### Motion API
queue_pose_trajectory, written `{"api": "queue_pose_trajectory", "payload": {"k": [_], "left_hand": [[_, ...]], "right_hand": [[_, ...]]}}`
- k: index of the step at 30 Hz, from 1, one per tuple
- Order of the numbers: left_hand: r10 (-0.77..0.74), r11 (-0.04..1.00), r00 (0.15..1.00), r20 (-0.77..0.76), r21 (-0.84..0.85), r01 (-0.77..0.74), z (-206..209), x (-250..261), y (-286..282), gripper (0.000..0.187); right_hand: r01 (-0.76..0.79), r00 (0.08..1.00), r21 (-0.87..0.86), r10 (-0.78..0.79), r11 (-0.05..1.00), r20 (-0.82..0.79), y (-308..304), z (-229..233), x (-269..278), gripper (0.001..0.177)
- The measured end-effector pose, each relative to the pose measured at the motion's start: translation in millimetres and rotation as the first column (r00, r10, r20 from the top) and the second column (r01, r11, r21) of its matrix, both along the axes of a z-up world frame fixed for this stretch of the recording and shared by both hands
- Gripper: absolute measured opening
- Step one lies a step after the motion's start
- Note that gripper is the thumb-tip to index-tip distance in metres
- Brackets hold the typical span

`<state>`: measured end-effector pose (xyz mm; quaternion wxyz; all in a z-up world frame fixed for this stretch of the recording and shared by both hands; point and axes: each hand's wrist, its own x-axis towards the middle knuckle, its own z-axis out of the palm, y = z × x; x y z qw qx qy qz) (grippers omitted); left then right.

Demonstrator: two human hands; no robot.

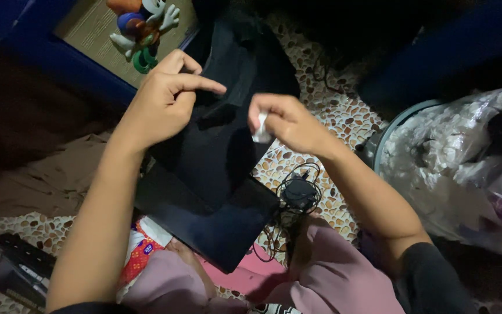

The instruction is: The person wipes the exterior surface and zipper areas of a black bag with a white cloth, then opens the bag and handles a laptop and a power cable.

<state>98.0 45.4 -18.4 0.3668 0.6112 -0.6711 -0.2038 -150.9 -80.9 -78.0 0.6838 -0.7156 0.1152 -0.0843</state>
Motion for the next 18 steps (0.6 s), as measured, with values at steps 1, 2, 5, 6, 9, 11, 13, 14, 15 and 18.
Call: {"api": "queue_pose_trajectory", "payload": {"k": [1, 2, 5, 6, 9, 11, 13, 14, 15, 18], "left_hand": [[0.001, 1.000, 1.000, -0.001, 0.002, -0.001, 1.3, -1.0, 0.0, 0.046], [0.003, 1.000, 1.000, -0.031, 0.024, -0.002, 2.8, -1.9, 0.1, 0.046], [-0.044, 0.999, 0.999, -0.014, 0.011, 0.044, 13.5, -5.0, -0.4, 0.047], [-0.094, 0.995, 0.995, 0.033, -0.019, 0.095, 17.8, -6.0, -0.7, 0.051], [-0.099, 0.985, 0.988, 0.118, 0.153, 0.080, 29.6, -17.5, 4.7, 0.065], [-0.065, 0.993, 0.971, 0.231, 0.108, 0.041, 28.7, -24.4, 5.3, 0.057], [-0.027, 0.999, 0.939, 0.343, 0.052, 0.009, 27.0, -29.9, 3.6, 0.050], [0.031, 0.998, 0.929, 0.369, 0.037, -0.048, 25.2, -31.8, 2.1, 0.038], [0.090, 0.994, 0.914, 0.395, 0.020, -0.106, 23.8, -33.1, 0.4, 0.028], [0.108, 0.994, 0.937, 0.332, -0.029, -0.104, -1.5, -20.0, -3.6, 0.025]], "right_hand": [[-0.001, 1.000, 0.002, 0.001, 1.000, -0.001, 1.0, 0.1, 0.9, 0.017], [0.075, 0.995, 0.030, -0.076, 0.997, 0.065, 2.1, 0.3, 1.9, 0.018], [0.180, 0.976, 0.092, -0.190, 0.979, 0.103, 14.5, -14.0, -1.2, 0.020], [0.215, 0.972, 0.124, -0.225, 0.969, 0.073, 19.7, -21.5, -3.1, 0.021], [0.252, 0.963, 0.258, -0.267, 0.933, 0.026, 33.2, -65.6, -4.6, 0.022], [0.303, 0.947, 0.373, -0.321, 0.877, -0.015, 37.2, -68.2, 1.9, 0.023], [0.352, 0.927, 0.476, -0.370, 0.806, -0.058, 37.9, -62.9, 6.8, 0.025], [0.368, 0.913, 0.601, -0.399, 0.710, -0.087, 37.3, -56.7, 8.6, 0.026], [0.375, 0.898, 0.710, -0.422, 0.596, -0.120, 36.2, -50.3, 11.1, 0.029], [0.277, 0.907, 0.732, -0.421, 0.623, 0.015, 29.2, -74.0, 12.1, 0.032]]}}
